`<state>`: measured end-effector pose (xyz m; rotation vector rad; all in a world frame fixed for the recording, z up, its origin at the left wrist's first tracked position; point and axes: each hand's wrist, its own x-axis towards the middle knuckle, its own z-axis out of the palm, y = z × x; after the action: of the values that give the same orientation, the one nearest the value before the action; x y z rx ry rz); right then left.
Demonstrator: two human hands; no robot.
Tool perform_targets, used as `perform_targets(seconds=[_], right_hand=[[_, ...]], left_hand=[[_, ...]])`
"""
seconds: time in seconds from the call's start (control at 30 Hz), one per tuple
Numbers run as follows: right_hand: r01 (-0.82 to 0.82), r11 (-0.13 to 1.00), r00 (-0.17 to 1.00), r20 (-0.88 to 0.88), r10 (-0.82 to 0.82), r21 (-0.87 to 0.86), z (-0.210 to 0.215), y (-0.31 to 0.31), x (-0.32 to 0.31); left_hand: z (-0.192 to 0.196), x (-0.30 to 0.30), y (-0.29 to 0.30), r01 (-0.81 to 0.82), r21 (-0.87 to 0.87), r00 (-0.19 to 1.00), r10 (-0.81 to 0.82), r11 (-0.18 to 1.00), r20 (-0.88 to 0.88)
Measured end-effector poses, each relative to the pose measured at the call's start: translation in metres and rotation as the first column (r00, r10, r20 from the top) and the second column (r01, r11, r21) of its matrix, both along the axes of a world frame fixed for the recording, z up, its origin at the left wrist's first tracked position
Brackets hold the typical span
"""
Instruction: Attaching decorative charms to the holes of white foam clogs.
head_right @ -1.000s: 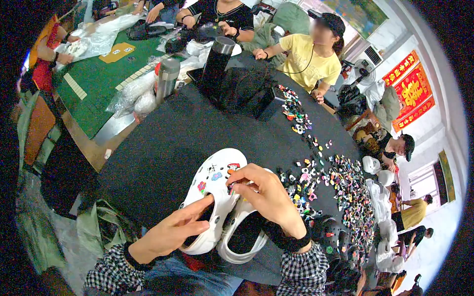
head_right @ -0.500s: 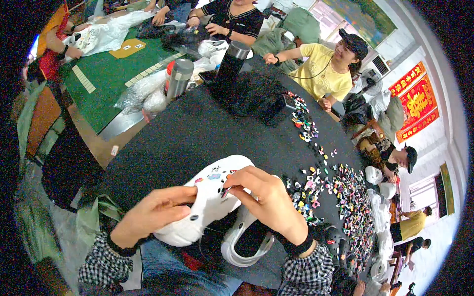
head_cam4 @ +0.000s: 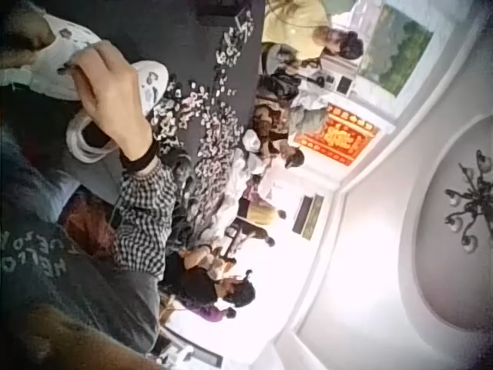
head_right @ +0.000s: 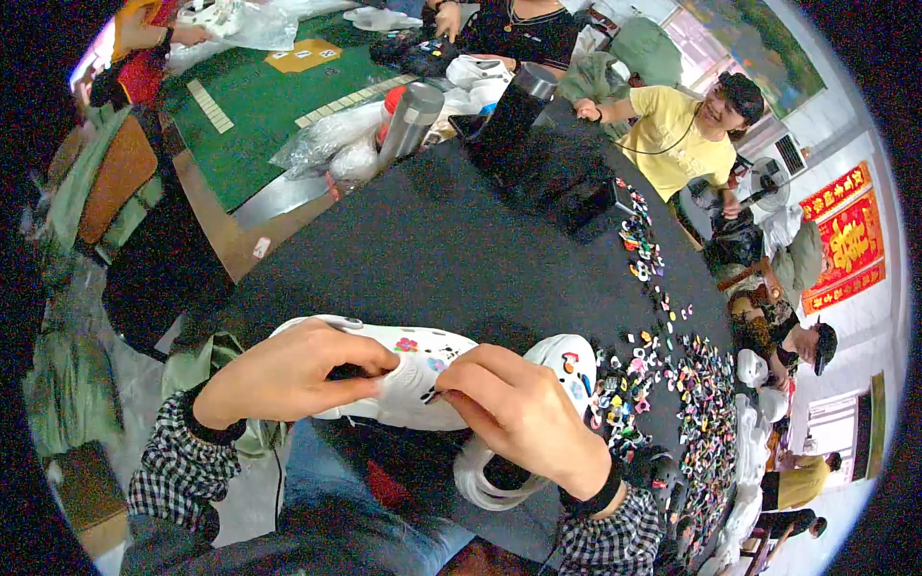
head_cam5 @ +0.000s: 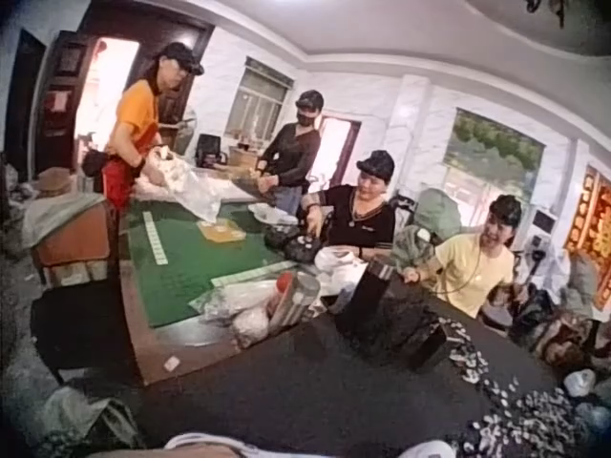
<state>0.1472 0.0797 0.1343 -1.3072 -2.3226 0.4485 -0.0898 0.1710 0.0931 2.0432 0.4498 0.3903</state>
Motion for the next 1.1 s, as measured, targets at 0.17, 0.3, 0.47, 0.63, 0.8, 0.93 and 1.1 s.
perform_targets(seconds=[0.17,0.3,0.47,0.63,0.8,0.93,1.1], right_hand=[[0.010,1.000,1.000,-0.004,-0.010,-0.004,-0.002,-0.002,-0.004],[0.061,0.996,0.997,0.034,-0.063,0.061,-0.004,-0.006,-0.014],[0.018,0.998,0.985,0.170,-0.029,0.065,-0.001,-0.012,-0.022],[0.005,1.000,0.972,0.235,-0.001,-0.017,0.011,-0.009,-0.027],[0.022,0.999,0.944,0.331,-0.008,-0.037,0.012,-0.009,-0.033],[0.020,1.000,0.958,0.285,-0.016,-0.009,0.007,-0.010,-0.036],[-0.037,0.999,0.944,0.329,0.031,0.010,-0.001,-0.017,-0.032]], left_hand=[[0.002,0.001,-0.014,-0.157,0.198,0.984,0.171,0.967,-0.052],[-0.011,0.000,-0.017,-0.214,0.182,0.977,0.205,0.960,0.064],[-0.017,0.001,-0.019,-0.193,0.149,0.980,0.182,0.970,0.084],[-0.022,0.003,-0.020,-0.199,0.150,0.976,0.183,0.968,0.119],[-0.031,0.003,-0.021,-0.209,0.107,0.965,0.188,0.972,0.183],[-0.030,-0.001,-0.021,-0.175,0.119,0.974,0.155,0.977,0.164],[-0.031,-0.001,-0.027,-0.105,0.083,0.991,0.097,0.991,0.093]])
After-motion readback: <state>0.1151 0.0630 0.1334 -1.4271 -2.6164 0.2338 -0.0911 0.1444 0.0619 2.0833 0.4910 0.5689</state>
